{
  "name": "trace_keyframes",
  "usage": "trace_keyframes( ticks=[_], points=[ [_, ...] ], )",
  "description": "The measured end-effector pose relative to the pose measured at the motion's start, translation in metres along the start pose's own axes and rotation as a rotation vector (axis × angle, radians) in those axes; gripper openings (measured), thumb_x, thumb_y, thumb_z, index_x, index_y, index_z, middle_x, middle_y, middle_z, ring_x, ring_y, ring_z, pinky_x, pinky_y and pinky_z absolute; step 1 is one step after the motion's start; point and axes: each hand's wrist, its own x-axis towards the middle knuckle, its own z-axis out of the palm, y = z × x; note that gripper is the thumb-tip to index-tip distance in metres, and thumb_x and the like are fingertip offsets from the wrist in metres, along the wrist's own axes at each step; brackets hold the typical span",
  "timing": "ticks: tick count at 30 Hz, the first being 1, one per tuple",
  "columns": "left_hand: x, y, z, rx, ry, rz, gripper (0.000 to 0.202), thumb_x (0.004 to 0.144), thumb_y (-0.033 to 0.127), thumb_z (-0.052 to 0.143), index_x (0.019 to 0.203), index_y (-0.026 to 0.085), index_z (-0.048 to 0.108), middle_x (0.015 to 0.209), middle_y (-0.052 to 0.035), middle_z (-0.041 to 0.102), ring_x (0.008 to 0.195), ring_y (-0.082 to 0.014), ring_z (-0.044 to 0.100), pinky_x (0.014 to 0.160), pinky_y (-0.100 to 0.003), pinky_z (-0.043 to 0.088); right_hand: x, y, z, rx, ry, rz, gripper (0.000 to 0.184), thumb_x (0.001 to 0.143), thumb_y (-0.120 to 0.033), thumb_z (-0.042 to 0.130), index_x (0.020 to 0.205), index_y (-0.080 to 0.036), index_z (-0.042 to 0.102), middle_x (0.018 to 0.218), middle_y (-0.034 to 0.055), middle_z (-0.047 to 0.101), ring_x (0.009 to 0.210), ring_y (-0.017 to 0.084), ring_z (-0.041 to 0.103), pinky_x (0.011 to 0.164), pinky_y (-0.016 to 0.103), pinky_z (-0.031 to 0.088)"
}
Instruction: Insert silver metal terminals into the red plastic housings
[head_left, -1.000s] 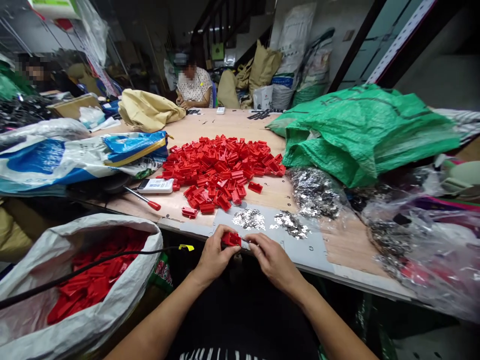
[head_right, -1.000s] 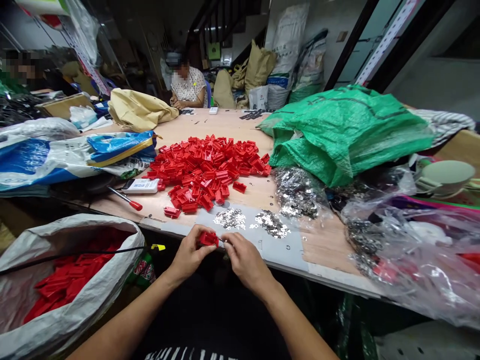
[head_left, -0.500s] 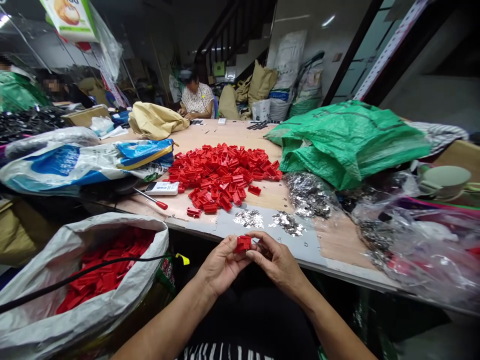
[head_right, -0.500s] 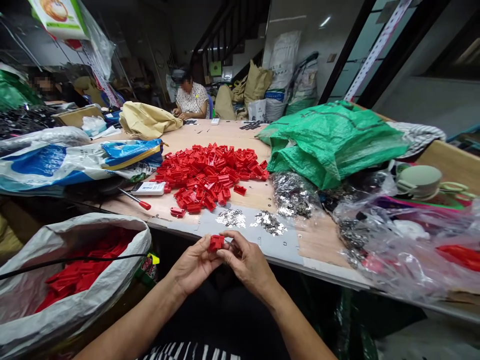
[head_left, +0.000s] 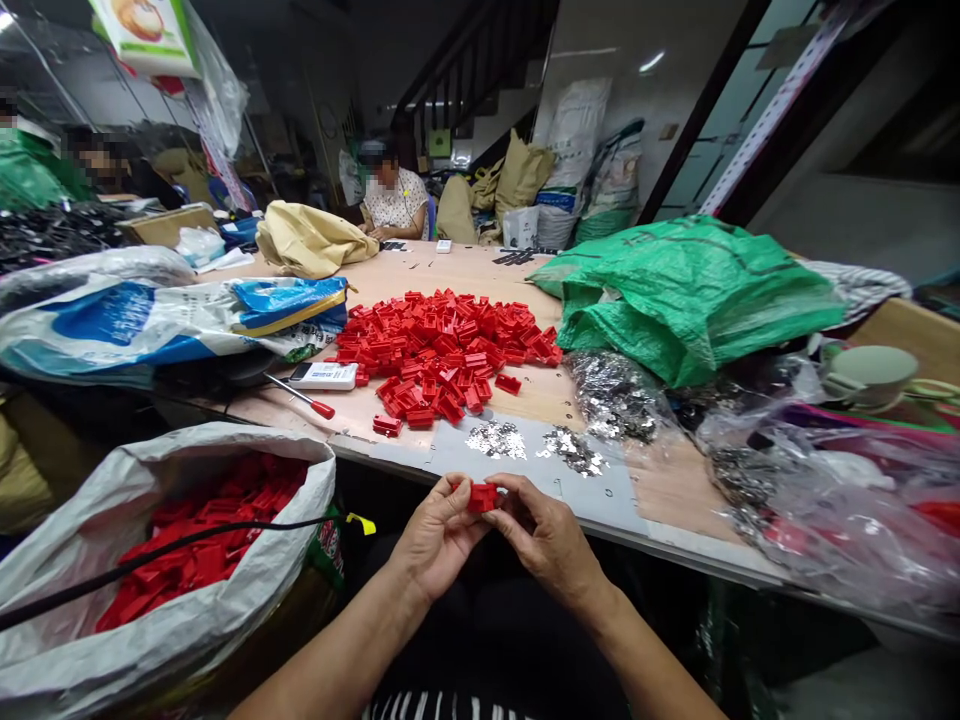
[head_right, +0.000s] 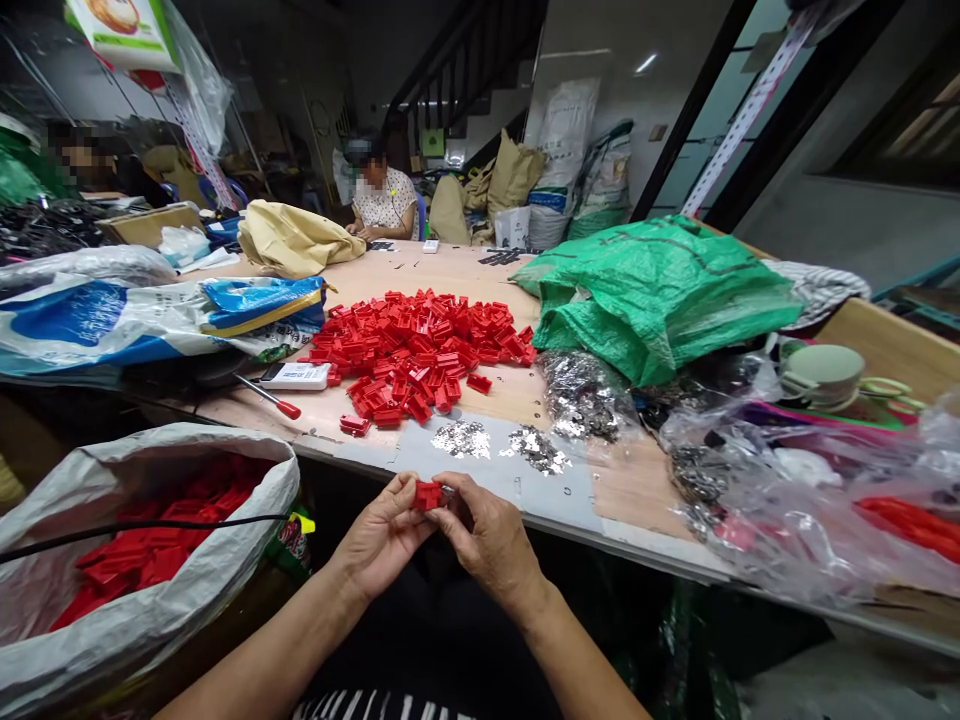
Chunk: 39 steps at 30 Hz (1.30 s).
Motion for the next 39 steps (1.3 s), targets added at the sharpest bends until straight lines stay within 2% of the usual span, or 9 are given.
trace_keyframes(
  ticks=[3,5,8,12,18,22,26,30,39],
  points=[
    [0.001,0.008,-0.007,0.185,0.012,0.127,0.035,0.069,0.012,0.075,0.097,0.017,0.054,0.084,-0.0015,0.069,0.08,-0.0133,0.068,0.079,-0.026,0.051,0.001,0.012,-0.007,0.023,-0.053,0.072,0.036,0.088,-0.033,0.052,0.122,-0.023,0.048,0.073,-0.0017,0.061,0.059,0.014,0.055,0.059,0.024,0.044],
    [0.003,0.012,-0.011,0.297,0.052,0.227,0.045,0.065,0.011,0.077,0.103,0.018,0.053,0.086,0.0001,0.068,0.08,-0.0112,0.066,0.078,-0.023,0.05,0.003,0.027,-0.016,-0.041,-0.008,0.142,0.029,0.088,-0.033,0.049,0.114,-0.022,0.052,0.076,0.0003,0.063,0.062,0.015,0.057,0.061,0.026,0.044],
    [0.005,0.013,-0.018,0.43,0.108,0.308,0.048,0.062,0.013,0.079,0.102,0.018,0.054,0.088,0.001,0.067,0.078,-0.0105,0.065,0.076,-0.023,0.051,0.008,0.054,-0.028,-0.233,0.089,0.223,0.017,0.086,-0.03,0.047,0.096,-0.021,0.058,0.088,0.0051,0.066,0.077,0.019,0.061,0.069,0.03,0.045],
    [0.008,0.008,-0.022,0.594,0.1,0.323,0.043,0.061,0.017,0.08,0.096,0.018,0.056,0.082,0.0018,0.067,0.074,-0.0104,0.065,0.071,-0.021,0.051,0.02,0.075,-0.034,-0.422,0.062,0.262,0.016,0.084,-0.024,0.046,0.092,-0.02,0.059,0.093,0.0065,0.066,0.085,0.02,0.061,0.075,0.031,0.045],
    [0.011,0.002,-0.026,0.694,0.067,0.325,0.041,0.06,0.02,0.081,0.095,0.018,0.061,0.08,0.0012,0.068,0.072,-0.011,0.063,0.071,-0.021,0.05,0.045,0.074,-0.022,-0.509,0.014,0.284,0.014,0.084,-0.019,0.048,0.091,-0.018,0.06,0.093,0.0069,0.064,0.086,0.02,0.06,0.076,0.03,0.042],
    [0.013,0.001,-0.032,0.752,0.078,0.353,0.039,0.061,0.021,0.08,0.096,0.019,0.063,0.084,-0.0001,0.068,0.075,-0.012,0.063,0.074,-0.022,0.049,0.056,0.073,-0.017,-0.55,0.005,0.323,0.009,0.084,-0.021,0.051,0.085,-0.019,0.06,0.087,0.0066,0.064,0.081,0.02,0.059,0.07,0.029,0.039],
    [0.015,0.001,-0.034,0.769,0.097,0.369,0.038,0.06,0.021,0.08,0.095,0.019,0.064,0.084,-0.0006,0.068,0.076,-0.0127,0.063,0.074,-0.022,0.049,0.059,0.075,-0.017,-0.549,0.001,0.334,0.006,0.084,-0.019,0.052,0.081,-0.019,0.058,0.083,0.0048,0.064,0.08,0.019,0.059,0.067,0.027,0.038],
    [0.017,0.001,-0.033,0.742,0.113,0.348,0.038,0.06,0.022,0.08,0.095,0.019,0.064,0.081,0.0004,0.068,0.074,-0.012,0.062,0.072,-0.021,0.049,0.059,0.074,-0.018,-0.522,-0.011,0.311,0.008,0.085,-0.018,0.05,0.085,-0.02,0.058,0.086,0.0032,0.064,0.081,0.018,0.058,0.069,0.026,0.038],
    [0.017,-0.001,-0.033,0.731,0.119,0.34,0.039,0.061,0.021,0.08,0.096,0.018,0.063,0.081,0.0001,0.068,0.075,-0.013,0.063,0.073,-0.023,0.05,0.065,0.068,-0.009,-0.482,-0.038,0.292,0.005,0.082,-0.026,0.056,0.079,-0.022,0.057,0.082,0.0024,0.063,0.074,0.017,0.057,0.065,0.027,0.037]
  ],
)
